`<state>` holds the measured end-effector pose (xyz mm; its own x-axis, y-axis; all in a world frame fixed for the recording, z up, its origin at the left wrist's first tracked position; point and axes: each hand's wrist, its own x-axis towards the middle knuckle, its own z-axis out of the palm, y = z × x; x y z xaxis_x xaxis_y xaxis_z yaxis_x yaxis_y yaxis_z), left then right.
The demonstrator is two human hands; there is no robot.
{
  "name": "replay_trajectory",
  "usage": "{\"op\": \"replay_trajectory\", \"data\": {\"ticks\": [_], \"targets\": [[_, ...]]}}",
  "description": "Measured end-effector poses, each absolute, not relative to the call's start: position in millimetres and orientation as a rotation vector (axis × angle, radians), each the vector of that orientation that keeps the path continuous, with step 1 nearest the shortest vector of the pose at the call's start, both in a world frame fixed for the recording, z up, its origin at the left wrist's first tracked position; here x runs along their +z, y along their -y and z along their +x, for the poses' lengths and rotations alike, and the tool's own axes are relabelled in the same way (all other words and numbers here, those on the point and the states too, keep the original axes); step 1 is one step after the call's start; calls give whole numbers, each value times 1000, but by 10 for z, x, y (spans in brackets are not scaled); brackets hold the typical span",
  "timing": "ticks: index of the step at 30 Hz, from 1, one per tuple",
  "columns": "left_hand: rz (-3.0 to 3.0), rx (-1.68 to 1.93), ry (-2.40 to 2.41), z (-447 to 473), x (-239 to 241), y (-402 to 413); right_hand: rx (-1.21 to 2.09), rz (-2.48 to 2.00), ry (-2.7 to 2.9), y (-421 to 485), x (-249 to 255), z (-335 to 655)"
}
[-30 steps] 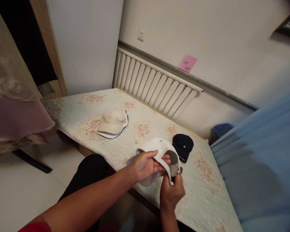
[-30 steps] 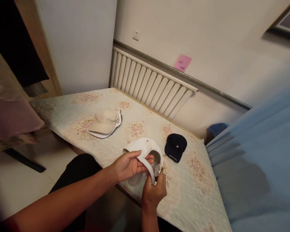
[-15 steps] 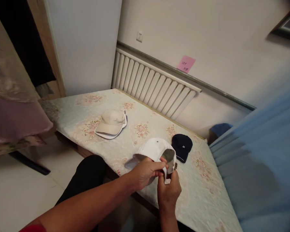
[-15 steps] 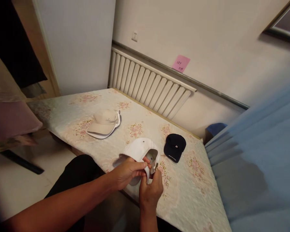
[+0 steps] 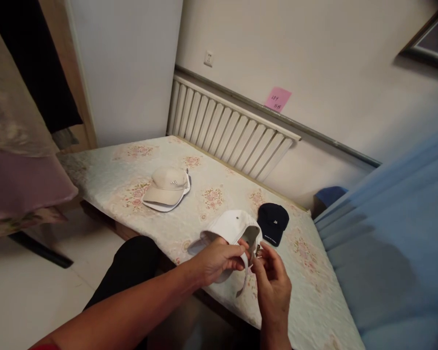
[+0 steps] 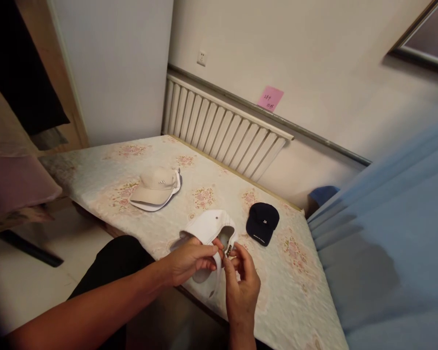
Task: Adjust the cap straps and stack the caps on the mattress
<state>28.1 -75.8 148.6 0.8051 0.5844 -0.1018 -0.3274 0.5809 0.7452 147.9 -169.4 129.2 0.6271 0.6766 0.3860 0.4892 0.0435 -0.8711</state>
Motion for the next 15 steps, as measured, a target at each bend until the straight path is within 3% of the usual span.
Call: {"op": "replay_trajectory", "data": {"ticks": [15], "targets": [[805, 536, -363, 313, 1442, 771, -279, -1725, 1459, 1662, 1574, 1337]]}}
